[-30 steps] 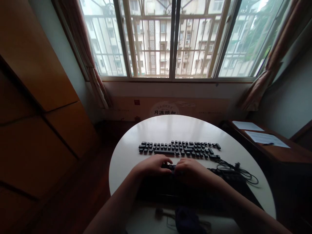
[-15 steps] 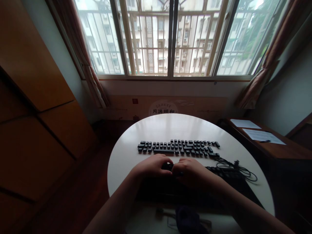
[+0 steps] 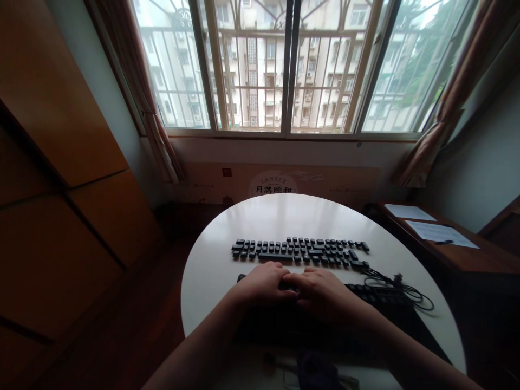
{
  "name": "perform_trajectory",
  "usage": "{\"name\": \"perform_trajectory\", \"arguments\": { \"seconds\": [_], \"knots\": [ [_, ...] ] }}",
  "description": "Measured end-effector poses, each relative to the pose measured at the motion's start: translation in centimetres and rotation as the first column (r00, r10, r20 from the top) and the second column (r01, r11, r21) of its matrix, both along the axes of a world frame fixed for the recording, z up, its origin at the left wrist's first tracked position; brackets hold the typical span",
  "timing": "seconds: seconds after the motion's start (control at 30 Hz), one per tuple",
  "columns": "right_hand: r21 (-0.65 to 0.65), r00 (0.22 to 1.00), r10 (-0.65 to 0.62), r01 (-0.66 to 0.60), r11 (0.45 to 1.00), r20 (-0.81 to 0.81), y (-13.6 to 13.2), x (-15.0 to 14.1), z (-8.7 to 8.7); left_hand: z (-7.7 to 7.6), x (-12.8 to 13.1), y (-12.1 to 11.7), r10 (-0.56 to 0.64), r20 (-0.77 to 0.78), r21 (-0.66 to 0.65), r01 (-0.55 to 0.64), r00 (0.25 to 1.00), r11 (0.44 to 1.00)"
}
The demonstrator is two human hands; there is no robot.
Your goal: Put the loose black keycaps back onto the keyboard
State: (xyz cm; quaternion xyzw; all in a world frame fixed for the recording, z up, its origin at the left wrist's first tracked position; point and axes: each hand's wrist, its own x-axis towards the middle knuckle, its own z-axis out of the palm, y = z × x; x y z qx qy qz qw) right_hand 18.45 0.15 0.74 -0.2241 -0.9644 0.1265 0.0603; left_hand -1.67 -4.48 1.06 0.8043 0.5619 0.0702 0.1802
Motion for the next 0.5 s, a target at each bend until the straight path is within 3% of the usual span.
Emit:
{"name": "perform_trajectory", "arguments": {
  "seconds": [0.23, 0.5],
  "knots": [
    [0.001, 0.997, -0.067, 0.067, 0.998, 0.040, 1.1, 0.7, -0.5, -1.2, 0.7, 0.2, 0.082, -0.039, 0.028, -0.081, 0.996, 0.996],
    [-0.043, 0.999, -0.008, 0.009, 0.999, 0.033, 2.1, 1.1, -0.3, -1.5, 0.8, 0.5, 0.099, -0.068, 0.028, -0.097, 0.993, 0.995]
  ]
}}
